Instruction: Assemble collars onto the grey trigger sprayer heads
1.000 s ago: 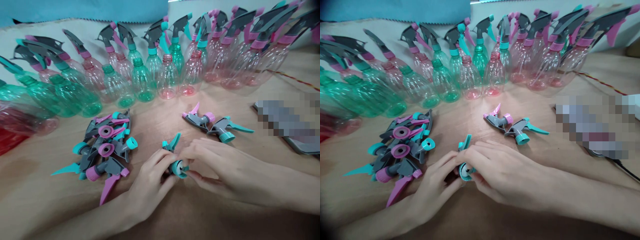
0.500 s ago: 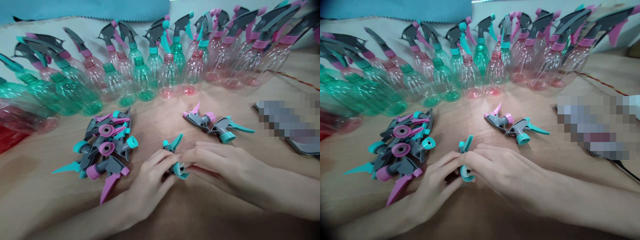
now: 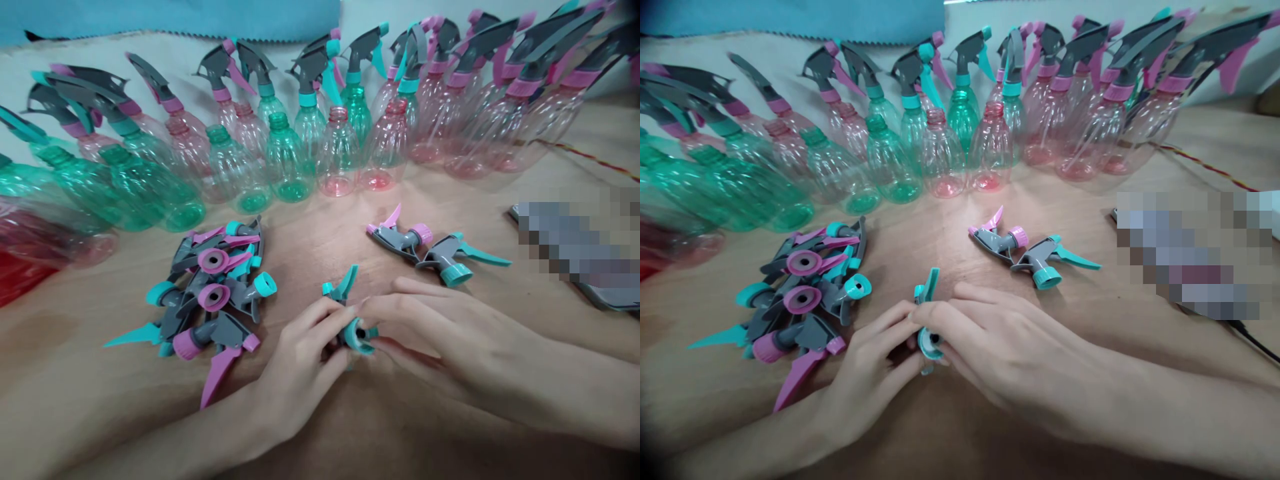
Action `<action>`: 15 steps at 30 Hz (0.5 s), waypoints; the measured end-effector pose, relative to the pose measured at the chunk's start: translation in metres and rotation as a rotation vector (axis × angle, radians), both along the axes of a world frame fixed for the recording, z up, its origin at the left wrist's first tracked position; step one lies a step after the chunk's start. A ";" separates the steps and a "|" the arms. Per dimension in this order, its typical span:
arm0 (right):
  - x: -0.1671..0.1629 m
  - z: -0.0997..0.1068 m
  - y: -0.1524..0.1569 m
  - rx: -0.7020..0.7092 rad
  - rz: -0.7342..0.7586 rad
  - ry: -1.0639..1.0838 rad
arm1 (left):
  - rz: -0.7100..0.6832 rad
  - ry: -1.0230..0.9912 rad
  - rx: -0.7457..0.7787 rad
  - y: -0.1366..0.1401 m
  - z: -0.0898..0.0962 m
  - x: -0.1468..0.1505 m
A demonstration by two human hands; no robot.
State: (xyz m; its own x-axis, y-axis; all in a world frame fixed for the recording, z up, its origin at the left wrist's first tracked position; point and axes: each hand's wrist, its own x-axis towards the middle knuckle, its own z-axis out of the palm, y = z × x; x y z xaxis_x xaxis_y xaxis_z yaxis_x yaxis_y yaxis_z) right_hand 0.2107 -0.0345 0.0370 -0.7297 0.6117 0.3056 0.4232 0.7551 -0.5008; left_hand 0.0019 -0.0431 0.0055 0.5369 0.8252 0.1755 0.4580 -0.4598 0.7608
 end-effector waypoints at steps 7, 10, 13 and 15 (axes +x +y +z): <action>-0.003 -0.007 0.000 0.104 0.032 0.062 | -0.031 -0.005 -0.001 0.001 -0.004 -0.001; -0.007 -0.010 -0.003 0.242 -0.094 0.060 | -0.011 0.012 0.002 0.000 -0.004 0.000; -0.010 -0.011 -0.008 0.328 -0.211 0.026 | -0.002 0.027 0.040 -0.002 -0.005 0.000; -0.010 -0.012 -0.011 0.240 -0.191 0.033 | -0.009 0.045 0.041 -0.003 -0.005 0.000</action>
